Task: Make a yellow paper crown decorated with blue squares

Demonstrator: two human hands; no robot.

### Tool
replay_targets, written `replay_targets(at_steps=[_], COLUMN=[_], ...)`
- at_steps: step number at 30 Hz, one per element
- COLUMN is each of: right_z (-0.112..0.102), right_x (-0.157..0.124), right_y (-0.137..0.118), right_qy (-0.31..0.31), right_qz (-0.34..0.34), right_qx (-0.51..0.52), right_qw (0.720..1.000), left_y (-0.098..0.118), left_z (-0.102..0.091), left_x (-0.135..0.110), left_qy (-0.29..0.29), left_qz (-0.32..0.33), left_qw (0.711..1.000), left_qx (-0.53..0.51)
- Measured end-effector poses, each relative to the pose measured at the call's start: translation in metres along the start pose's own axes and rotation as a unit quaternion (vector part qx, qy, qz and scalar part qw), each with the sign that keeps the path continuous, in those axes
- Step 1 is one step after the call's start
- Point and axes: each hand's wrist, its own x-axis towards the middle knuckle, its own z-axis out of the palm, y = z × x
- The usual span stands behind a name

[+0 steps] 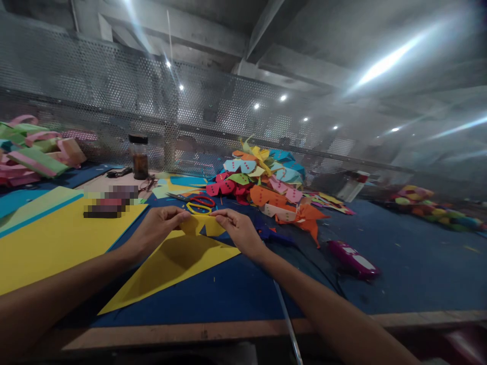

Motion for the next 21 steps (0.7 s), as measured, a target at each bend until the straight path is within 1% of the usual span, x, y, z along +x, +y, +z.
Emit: replay_targets(at_steps=[6,13,17,21], right_z=[0.0002,-0.0006,0.0009,0.0037], right_x=[-0.0013,-0.0003,-0.0007,-0.0039], right_y=[-0.0034,-0.0012,-0.0008,-0.0065], right_qy=[-0.009,-0.014,-0.017,-0.035], right_qz=[0.007,-0.007,-0.001,-0.011], right_qx=[0.006,0.000,0.005,0.025], right_qw=[1.000,1.000,1.000,0.999], left_y=[0.0020,0.0023,0.0052,0.0039], left_z=[-0.0025,-0.0015,-0.0005,-0.0007], left_x=[0.0008,0.0009,-0.0017,-0.0039], left_qy=[0.014,0.016,-0.001,-0.022], left_qz=[-0.005,0.000,0.002,0.000], left_qw=[1.000,1.000,1.000,1.000], left_qx=[-0.005,-0.014,-0.015,-0.003])
